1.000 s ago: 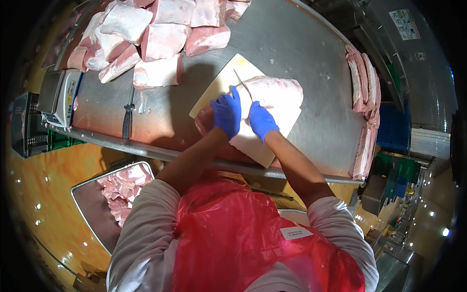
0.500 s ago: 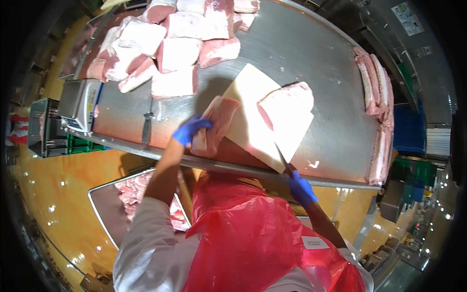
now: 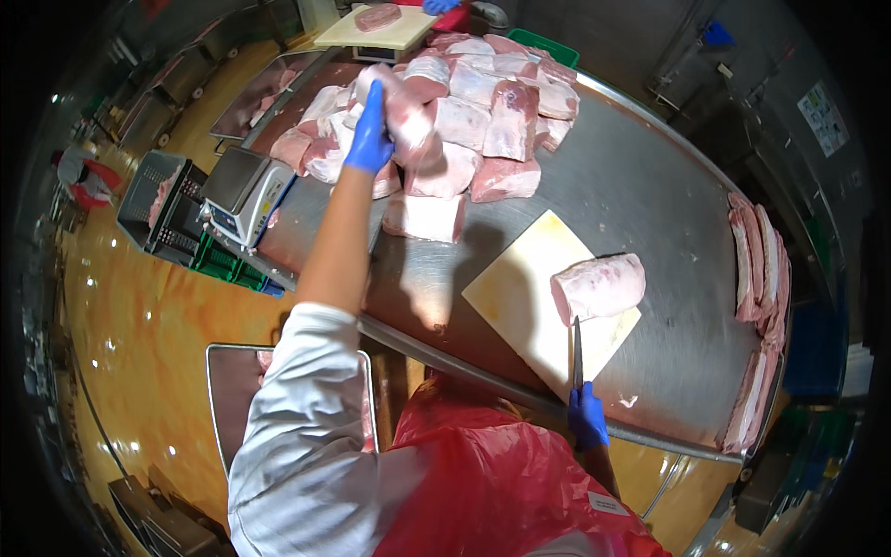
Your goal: The person cuts large slabs of pork belly into smaller pieces using a knife on a cutting board. The cut pieces are placed into a metal tray. The person wears blue gloves and a red apron while working at a stainless steel table.
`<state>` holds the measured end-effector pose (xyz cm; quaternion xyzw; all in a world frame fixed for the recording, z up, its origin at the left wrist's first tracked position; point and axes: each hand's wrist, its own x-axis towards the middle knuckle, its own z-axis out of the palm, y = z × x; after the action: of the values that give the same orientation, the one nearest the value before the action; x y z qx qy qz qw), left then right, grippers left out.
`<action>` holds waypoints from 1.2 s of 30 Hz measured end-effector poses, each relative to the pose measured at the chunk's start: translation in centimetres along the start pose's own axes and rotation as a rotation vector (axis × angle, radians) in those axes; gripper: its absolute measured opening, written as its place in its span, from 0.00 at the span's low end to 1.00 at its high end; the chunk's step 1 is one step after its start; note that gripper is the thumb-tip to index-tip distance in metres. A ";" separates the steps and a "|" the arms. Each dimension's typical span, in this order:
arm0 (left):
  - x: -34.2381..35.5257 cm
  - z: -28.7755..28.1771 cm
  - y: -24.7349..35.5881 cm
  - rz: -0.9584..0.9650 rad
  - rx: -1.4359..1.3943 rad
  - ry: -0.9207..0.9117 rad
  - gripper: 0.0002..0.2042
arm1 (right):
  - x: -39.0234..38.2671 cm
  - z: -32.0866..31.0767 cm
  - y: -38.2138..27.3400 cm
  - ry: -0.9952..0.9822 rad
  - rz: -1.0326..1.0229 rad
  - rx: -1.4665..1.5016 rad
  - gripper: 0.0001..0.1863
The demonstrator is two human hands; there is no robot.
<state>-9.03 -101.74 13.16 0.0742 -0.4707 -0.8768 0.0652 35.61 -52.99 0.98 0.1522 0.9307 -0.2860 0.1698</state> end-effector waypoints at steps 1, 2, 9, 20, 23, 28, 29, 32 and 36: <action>2.7 0.7 -0.1 0.169 0.231 0.198 0.44 | 0.1 0.1 -0.1 -0.016 0.007 -0.004 0.13; 5.8 -3.3 -1.2 0.332 0.909 0.381 0.45 | 0.5 0.3 -0.9 -0.055 0.004 0.021 0.13; -20.4 18.9 -31.7 0.161 1.493 -0.620 0.62 | -3.7 2.5 4.4 0.056 -0.085 -0.232 0.11; -19.9 25.9 -30.9 -0.188 1.714 -0.962 0.46 | -8.6 -0.8 7.9 0.455 0.403 0.602 0.10; -15.2 19.2 -33.6 -0.395 0.992 -1.065 0.32 | -7.5 -0.8 7.0 0.422 0.365 0.607 0.10; -20.3 8.0 -29.0 -0.718 0.146 -0.557 0.22 | -5.9 -0.4 6.0 0.345 0.327 0.512 0.09; -22.0 5.0 -27.6 -0.771 0.121 -0.354 0.24 | -5.5 -0.1 6.3 0.328 0.330 0.546 0.09; -23.1 -5.4 -26.6 -0.789 -0.157 -0.070 0.33 | -3.7 1.1 8.7 0.253 0.240 0.566 0.09; -22.3 -5.4 -14.6 -0.521 -0.261 -0.150 0.37 | -1.1 1.5 10.3 0.251 0.190 0.443 0.08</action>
<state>13.19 -93.99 -0.47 0.1187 -0.3227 -0.9201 -0.1877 40.86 -45.91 -4.70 0.3066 0.8407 -0.4445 0.0418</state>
